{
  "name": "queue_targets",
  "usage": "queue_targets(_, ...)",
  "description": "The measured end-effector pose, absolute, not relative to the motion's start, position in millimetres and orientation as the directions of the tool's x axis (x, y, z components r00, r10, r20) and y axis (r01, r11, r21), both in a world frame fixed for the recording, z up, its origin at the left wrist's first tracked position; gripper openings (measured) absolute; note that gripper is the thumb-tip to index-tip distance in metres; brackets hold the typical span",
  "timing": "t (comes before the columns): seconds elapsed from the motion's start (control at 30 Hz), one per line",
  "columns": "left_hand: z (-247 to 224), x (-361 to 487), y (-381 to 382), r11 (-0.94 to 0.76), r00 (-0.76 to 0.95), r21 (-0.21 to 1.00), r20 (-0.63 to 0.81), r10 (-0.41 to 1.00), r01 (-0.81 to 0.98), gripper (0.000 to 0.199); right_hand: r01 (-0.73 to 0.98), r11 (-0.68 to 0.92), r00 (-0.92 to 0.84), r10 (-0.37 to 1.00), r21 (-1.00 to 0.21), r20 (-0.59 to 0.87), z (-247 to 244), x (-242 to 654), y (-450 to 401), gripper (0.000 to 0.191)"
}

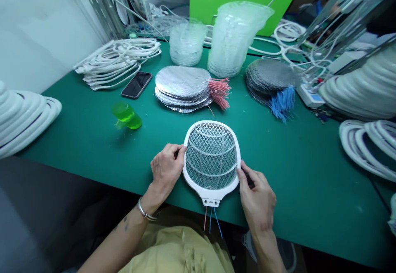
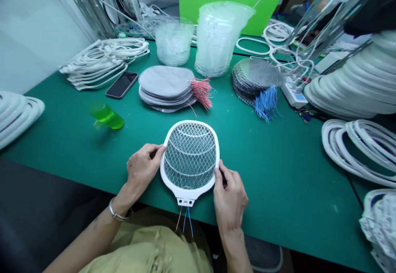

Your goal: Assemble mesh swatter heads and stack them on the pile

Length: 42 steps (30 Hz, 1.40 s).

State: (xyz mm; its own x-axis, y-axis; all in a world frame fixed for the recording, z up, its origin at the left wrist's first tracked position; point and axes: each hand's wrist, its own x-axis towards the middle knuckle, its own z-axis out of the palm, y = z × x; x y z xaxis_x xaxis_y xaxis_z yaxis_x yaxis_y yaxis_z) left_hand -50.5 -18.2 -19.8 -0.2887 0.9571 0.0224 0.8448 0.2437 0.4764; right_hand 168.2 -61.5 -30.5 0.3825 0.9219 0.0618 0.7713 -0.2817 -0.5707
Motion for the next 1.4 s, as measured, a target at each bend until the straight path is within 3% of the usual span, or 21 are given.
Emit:
queue_targets(0.23,-22.8,-50.0,-15.9,0.192,-0.227,0.377,0.050,0.973,0.906,0.016,0.944,-0.155,0.227,0.946,-0.290,0.230,-35.8,165.0,-66.0,0.050)
queue_targets(0.37,-27.0,-49.5,-15.2,0.119,-0.160,0.323,0.104,0.982,0.939,0.018,0.973,-0.126,0.183,0.930,-0.192,0.319,-48.3,160.3,-62.8,0.047)
queue_targets(0.43,-31.5,-50.1,-14.3,0.074,-0.125,0.312,0.148,0.981,0.947,0.023,0.978,-0.063,0.130,0.931,-0.201,0.341,-54.4,161.4,-60.4,0.046)
queue_targets(0.53,-37.9,-54.6,-11.9,-0.131,0.079,0.312,0.174,0.982,0.941,0.041,0.930,0.169,-0.090,0.966,-0.327,0.241,-58.1,170.7,-57.6,0.054)
queue_targets(0.6,-38.6,-60.6,-9.7,-0.266,0.242,0.326,0.113,0.964,0.907,0.048,0.881,0.241,-0.199,0.970,-0.407,0.143,-56.2,179.5,-56.5,0.057)
queue_targets(0.67,-35.4,-68.6,-7.1,-0.336,0.348,0.335,0.028,0.937,0.880,0.051,0.876,0.279,-0.280,0.958,-0.394,0.057,-51.6,187.8,-55.0,0.062)
queue_targets(0.77,-25.9,-81.4,-2.2,-0.451,0.508,0.352,-0.082,0.858,0.820,0.088,0.851,0.423,-0.461,0.885,-0.312,-0.057,-41.9,196.0,-50.8,0.087)
queue_targets(0.87,-18.0,-90.8,3.1,-0.541,0.623,0.372,-0.147,0.768,0.754,0.118,0.834,0.444,-0.511,0.846,-0.329,-0.154,-34.1,197.6,-47.0,0.102)
queue_targets(1.0,-16.5,-93.7,7.0,-0.558,0.647,0.377,-0.168,0.744,0.740,0.119,0.856,0.367,-0.455,0.869,-0.365,-0.193,-33.1,193.2,-49.4,0.102)
queue_targets(1.23,-18.2,-92.1,7.3,-0.571,0.658,0.366,-0.180,0.731,0.734,0.122,0.834,0.420,-0.518,0.820,-0.358,-0.244,-22.4,199.4,-42.4,0.098)
queue_targets(1.4,-17.5,-94.5,8.9,-0.593,0.678,0.364,-0.170,0.716,0.718,0.122,0.877,0.434,-0.445,0.895,-0.209,-0.010,-25.6,195.1,-4.1,0.121)
